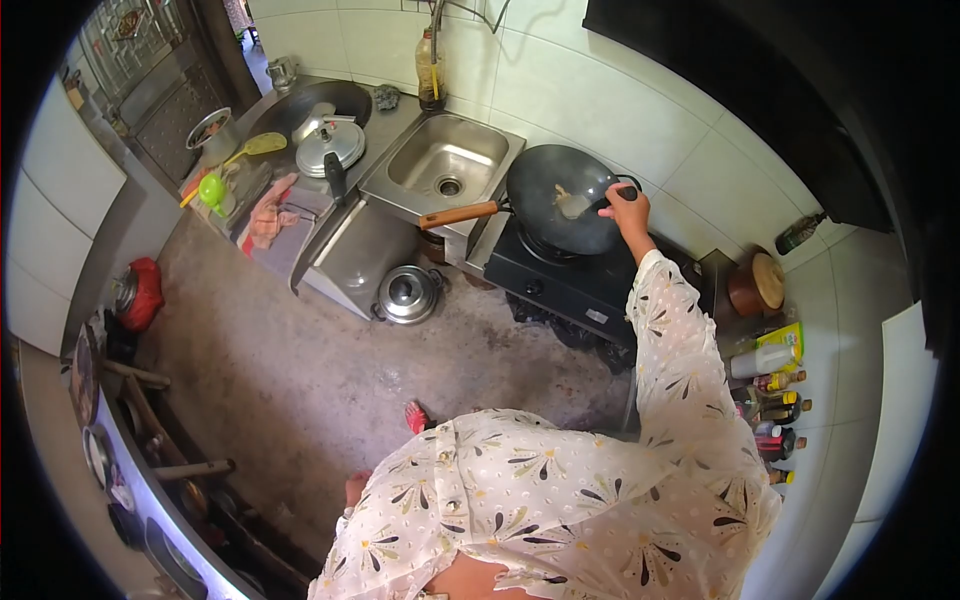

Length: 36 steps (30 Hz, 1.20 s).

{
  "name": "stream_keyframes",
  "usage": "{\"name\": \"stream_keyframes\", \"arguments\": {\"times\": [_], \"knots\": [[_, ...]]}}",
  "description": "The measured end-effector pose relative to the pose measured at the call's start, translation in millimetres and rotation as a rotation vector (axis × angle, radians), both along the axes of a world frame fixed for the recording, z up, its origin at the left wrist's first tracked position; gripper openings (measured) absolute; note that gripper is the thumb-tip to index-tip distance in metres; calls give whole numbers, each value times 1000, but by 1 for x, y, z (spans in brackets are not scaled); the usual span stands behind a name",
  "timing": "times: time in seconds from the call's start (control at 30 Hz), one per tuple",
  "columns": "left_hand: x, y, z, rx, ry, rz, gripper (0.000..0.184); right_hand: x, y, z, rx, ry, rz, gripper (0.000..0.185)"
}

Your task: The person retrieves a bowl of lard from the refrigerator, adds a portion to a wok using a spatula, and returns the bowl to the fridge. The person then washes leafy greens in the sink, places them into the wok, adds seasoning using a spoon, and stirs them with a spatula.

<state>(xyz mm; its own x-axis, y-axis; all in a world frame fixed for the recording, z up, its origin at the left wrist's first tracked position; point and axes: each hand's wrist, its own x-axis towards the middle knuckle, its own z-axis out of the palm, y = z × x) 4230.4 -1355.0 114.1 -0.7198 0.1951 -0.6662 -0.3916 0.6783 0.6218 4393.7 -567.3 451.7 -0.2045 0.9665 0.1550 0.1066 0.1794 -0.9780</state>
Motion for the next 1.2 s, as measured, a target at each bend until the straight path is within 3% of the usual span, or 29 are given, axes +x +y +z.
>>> {"name": "stream_keyframes", "arguments": {"times": [0.1,0.2,0.4,0.53,0.63,0.73,0.97,1.1,1.2], "knots": [[-7,4,1,-55,115,-187,17,8,-17,0,71,-70,-4,12],[-1,1,-14,131,2,14,17,23,-30,-12,101,-102,-7,11],[4,7,-7,-19,-12,-19,16,15,-35,-47,109,3,13,11],[-2,5,-6,-16,33,-41,18,20,9,-26,-2,-22,-20,10],[-7,1,-6,-25,37,-36,18,25,0,21,-60,-11,-66,10],[-11,-1,-5,-40,14,-4,17,27,3,24,55,-74,32,11],[-1,-1,-11,22,-16,-25,17,27,-6,11,-26,-240,78,11],[-9,7,-2,-48,63,-156,19,26,-11,3,-16,-230,59,15],[-9,12,-4,17,68,-53,18,7,-14,6,-104,-139,7,14]]}}
